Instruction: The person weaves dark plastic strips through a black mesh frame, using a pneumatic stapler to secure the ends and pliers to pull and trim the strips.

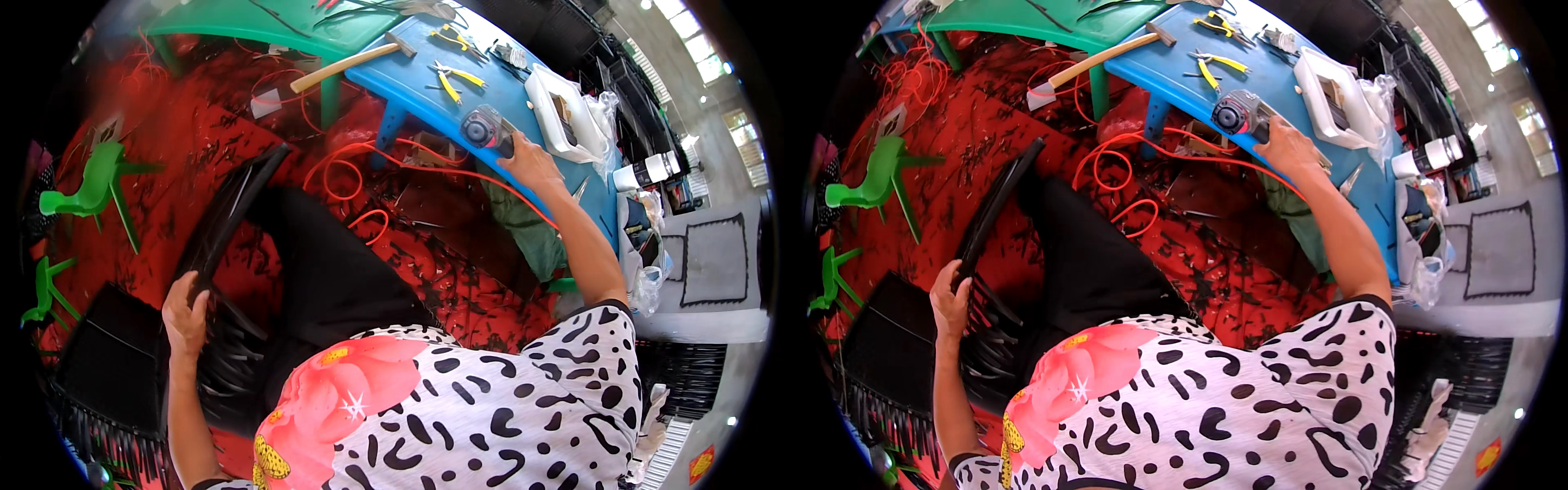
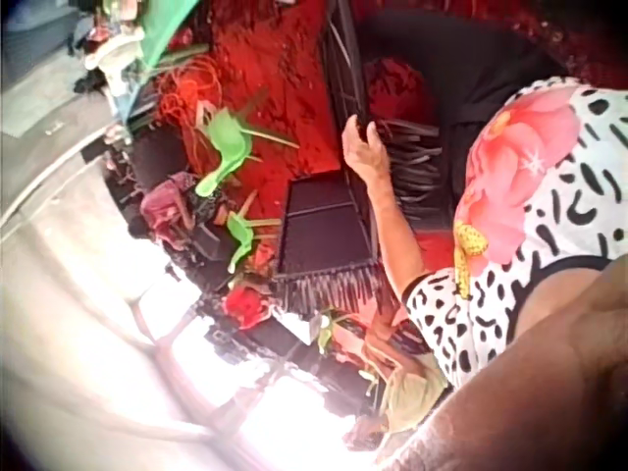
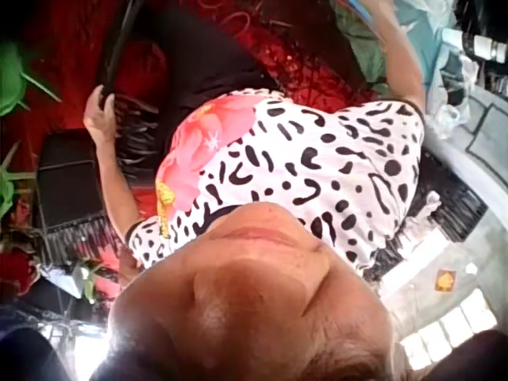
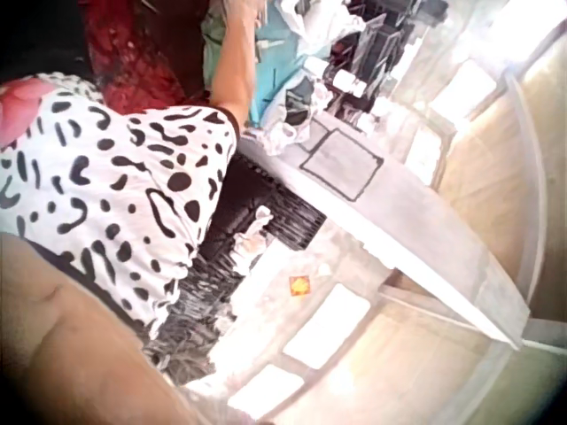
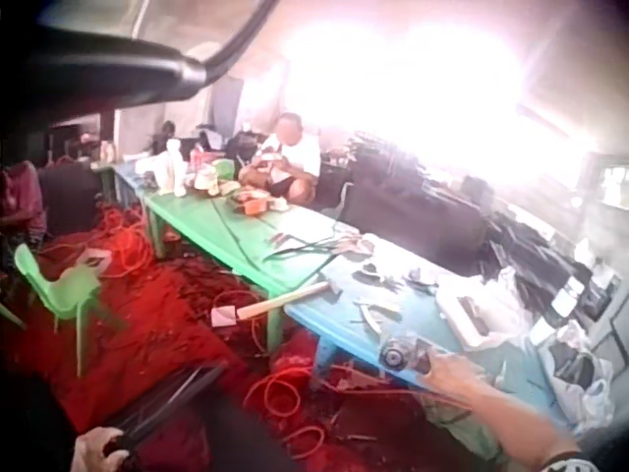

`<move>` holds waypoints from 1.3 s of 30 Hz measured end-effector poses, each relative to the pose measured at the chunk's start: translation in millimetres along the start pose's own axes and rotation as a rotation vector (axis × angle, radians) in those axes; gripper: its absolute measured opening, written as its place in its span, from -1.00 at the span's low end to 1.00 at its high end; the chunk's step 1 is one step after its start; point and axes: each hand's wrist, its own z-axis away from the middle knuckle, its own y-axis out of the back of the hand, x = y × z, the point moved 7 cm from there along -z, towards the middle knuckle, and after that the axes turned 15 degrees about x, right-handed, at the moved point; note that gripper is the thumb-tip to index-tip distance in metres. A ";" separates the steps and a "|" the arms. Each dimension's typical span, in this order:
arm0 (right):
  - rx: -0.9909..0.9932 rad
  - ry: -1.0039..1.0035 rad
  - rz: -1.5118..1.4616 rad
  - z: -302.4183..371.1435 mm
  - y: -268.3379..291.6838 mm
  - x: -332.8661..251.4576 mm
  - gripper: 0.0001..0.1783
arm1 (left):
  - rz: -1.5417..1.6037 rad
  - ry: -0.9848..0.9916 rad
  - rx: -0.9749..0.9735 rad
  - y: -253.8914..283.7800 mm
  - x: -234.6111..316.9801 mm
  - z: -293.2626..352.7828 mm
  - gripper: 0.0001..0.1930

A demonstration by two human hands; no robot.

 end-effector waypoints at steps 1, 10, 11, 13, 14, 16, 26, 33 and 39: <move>0.014 0.007 0.016 -5.2 -9.6 2.2 -0.41 | -0.006 -0.008 -0.006 -0.6 3.5 -1.0 -0.69; 0.235 0.036 -0.009 -75.9 -32.5 36.7 -0.21 | -0.077 -0.298 0.144 3.4 36.7 0.7 -0.77; 0.328 0.094 -0.023 -83.7 -19.9 30.9 -0.20 | -0.085 -0.295 0.146 2.4 39.0 0.9 -0.77; 0.480 0.083 -0.233 -106.6 3.7 6.0 -0.20 | -0.100 -0.244 0.119 1.4 38.5 2.6 -0.77; 0.477 0.100 -0.342 -120.1 1.9 -6.6 -0.19 | -0.114 -0.252 0.127 0.7 37.0 3.0 -0.78; 0.403 0.157 -0.201 -145.0 2.3 -53.6 -0.16 | -0.123 -0.238 0.117 6.1 36.9 5.3 -0.79; -0.044 0.227 -0.090 -214.4 -76.0 -19.7 0.17 | -0.216 -0.327 0.164 18.8 40.3 10.2 -0.81; 0.310 0.352 -0.554 -194.2 -33.9 -64.8 -0.29 | -0.237 -0.309 0.252 36.3 30.8 23.6 -0.79; -0.512 0.528 -1.636 41.2 -8.8 -256.0 -0.38 | -0.256 -0.325 0.269 29.3 37.2 19.7 -0.77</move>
